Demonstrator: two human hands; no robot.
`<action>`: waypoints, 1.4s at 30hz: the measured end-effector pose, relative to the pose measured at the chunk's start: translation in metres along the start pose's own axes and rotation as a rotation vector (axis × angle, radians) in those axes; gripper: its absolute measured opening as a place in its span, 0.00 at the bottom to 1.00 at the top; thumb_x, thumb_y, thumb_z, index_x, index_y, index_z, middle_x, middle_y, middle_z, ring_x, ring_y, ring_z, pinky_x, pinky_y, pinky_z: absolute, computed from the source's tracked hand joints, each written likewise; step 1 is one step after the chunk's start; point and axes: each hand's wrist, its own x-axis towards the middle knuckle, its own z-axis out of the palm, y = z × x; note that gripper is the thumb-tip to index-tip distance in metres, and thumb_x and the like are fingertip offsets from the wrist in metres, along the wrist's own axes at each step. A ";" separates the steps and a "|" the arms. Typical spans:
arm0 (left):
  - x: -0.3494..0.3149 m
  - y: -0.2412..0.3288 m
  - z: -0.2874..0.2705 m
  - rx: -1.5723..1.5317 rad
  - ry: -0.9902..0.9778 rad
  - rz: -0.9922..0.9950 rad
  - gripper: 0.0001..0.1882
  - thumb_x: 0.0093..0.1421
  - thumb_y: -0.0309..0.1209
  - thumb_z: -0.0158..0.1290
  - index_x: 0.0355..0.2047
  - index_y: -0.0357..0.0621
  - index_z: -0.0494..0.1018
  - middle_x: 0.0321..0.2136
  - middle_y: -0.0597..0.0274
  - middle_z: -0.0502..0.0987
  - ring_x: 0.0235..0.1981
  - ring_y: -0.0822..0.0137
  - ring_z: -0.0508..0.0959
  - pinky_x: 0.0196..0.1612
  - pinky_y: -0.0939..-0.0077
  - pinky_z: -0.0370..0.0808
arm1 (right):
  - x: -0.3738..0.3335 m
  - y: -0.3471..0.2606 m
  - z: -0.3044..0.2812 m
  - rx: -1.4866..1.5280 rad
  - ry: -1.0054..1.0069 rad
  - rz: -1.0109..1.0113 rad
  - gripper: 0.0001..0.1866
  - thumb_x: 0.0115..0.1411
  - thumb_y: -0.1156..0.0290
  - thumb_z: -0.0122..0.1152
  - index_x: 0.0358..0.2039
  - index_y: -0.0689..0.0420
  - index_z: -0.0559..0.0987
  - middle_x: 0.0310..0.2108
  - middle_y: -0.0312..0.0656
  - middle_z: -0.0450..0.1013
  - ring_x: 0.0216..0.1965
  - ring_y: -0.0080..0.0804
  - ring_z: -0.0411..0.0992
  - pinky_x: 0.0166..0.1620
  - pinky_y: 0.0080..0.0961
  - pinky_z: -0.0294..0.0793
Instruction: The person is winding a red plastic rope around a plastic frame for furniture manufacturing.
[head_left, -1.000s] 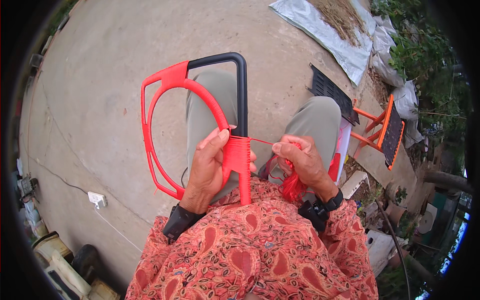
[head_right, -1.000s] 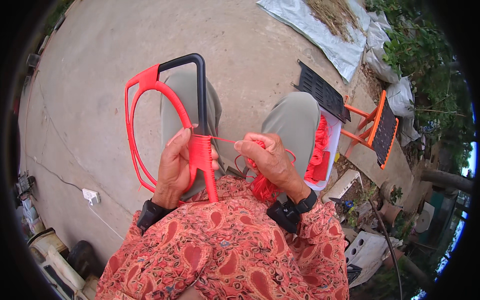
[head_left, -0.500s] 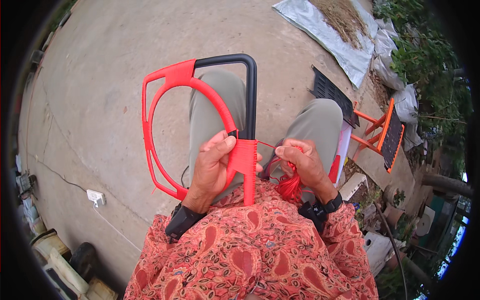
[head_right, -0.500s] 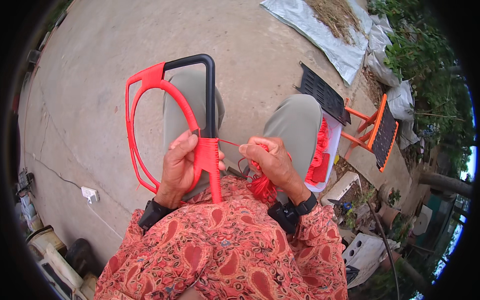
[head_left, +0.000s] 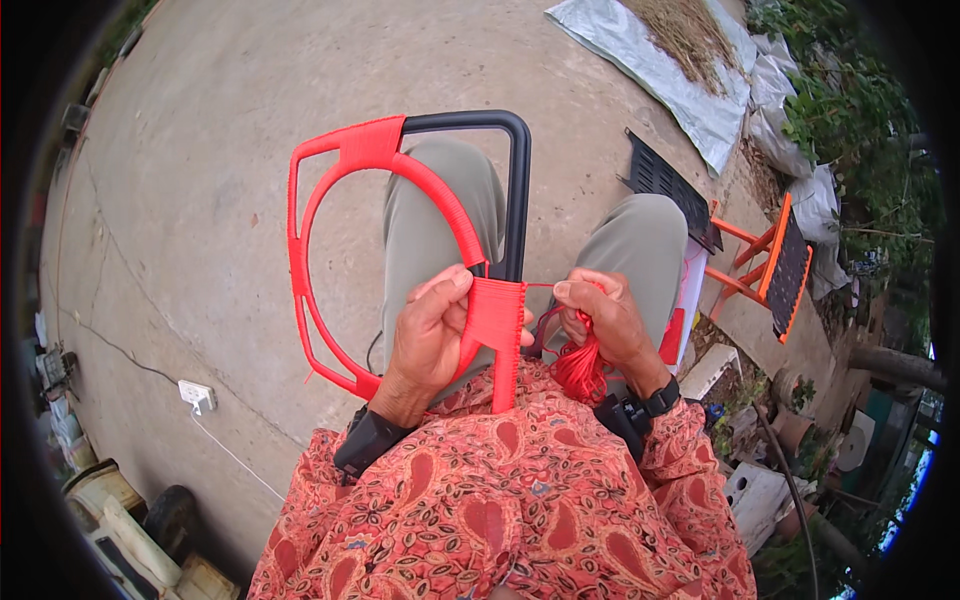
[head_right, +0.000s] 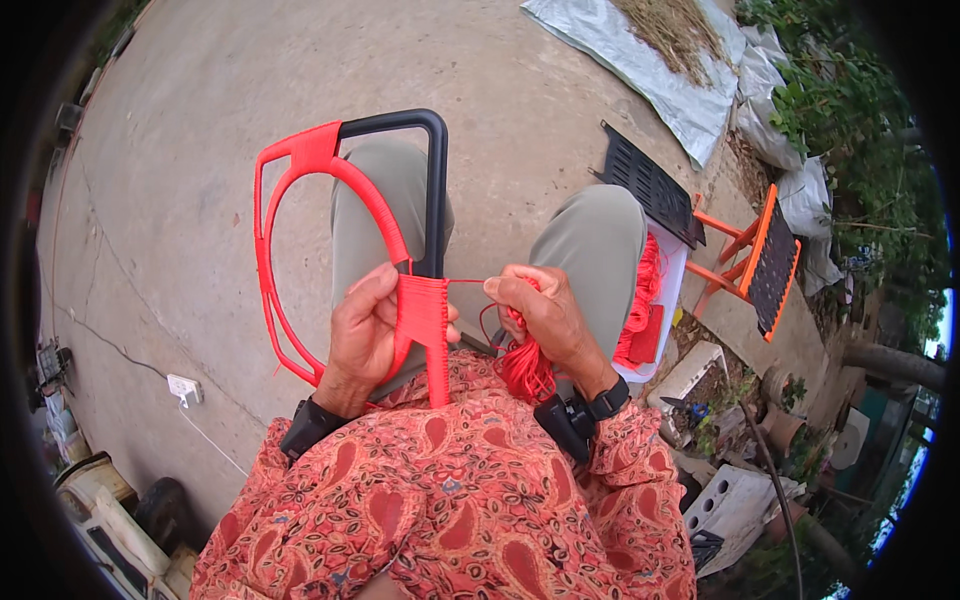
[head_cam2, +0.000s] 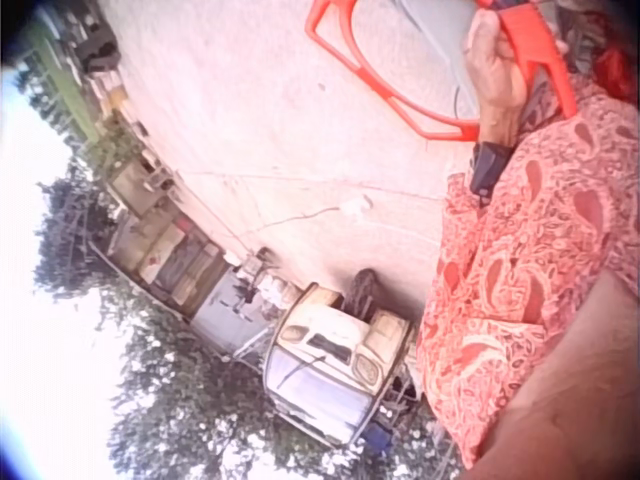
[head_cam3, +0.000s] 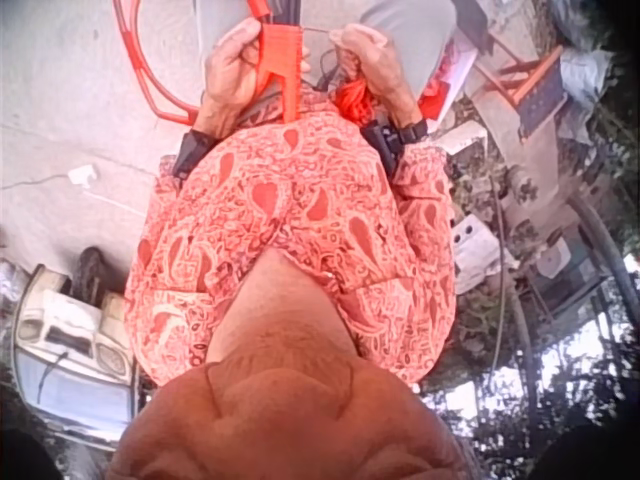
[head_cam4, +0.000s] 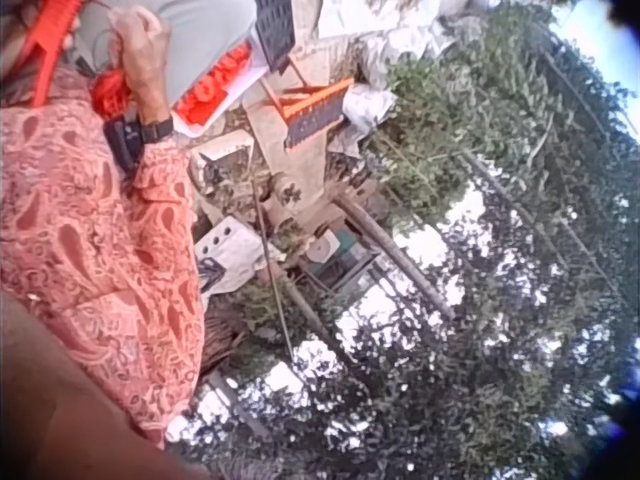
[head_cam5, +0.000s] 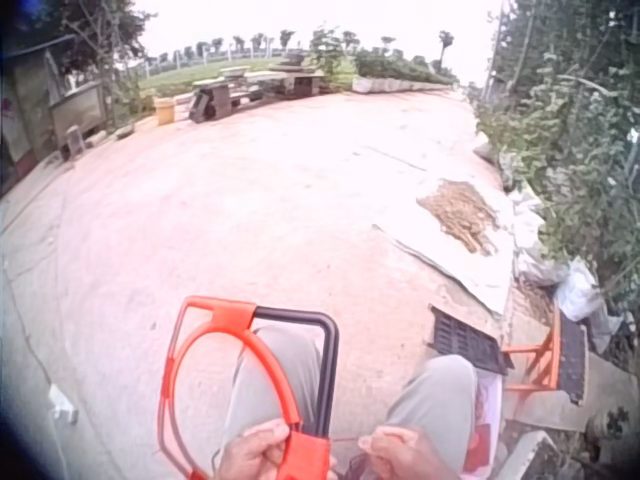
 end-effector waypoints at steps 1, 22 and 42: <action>0.002 0.002 0.004 -0.010 0.010 -0.021 0.16 0.66 0.36 0.42 0.41 0.31 0.66 0.36 0.41 0.76 0.36 0.44 0.80 0.37 0.49 0.80 | 0.001 0.001 -0.001 0.026 -0.007 -0.001 0.16 0.59 0.67 0.55 0.16 0.57 0.67 0.12 0.28 0.58 0.13 0.15 0.56 0.18 0.17 0.54; 0.008 0.000 0.018 0.232 0.166 -0.118 0.11 0.56 0.25 0.57 0.37 0.33 0.68 0.25 0.47 0.78 0.23 0.58 0.81 0.28 0.66 0.82 | -0.019 -0.016 -0.010 -0.091 0.022 -0.204 0.16 0.57 0.68 0.56 0.15 0.59 0.70 0.13 0.28 0.61 0.17 0.13 0.56 0.20 0.17 0.53; 0.006 0.007 0.008 0.250 0.095 -0.050 0.15 0.60 0.36 0.54 0.38 0.35 0.70 0.24 0.49 0.75 0.21 0.56 0.78 0.26 0.68 0.78 | -0.013 -0.036 -0.001 -0.174 -0.112 -0.363 0.17 0.60 0.63 0.57 0.17 0.59 0.72 0.14 0.27 0.61 0.19 0.12 0.57 0.22 0.17 0.56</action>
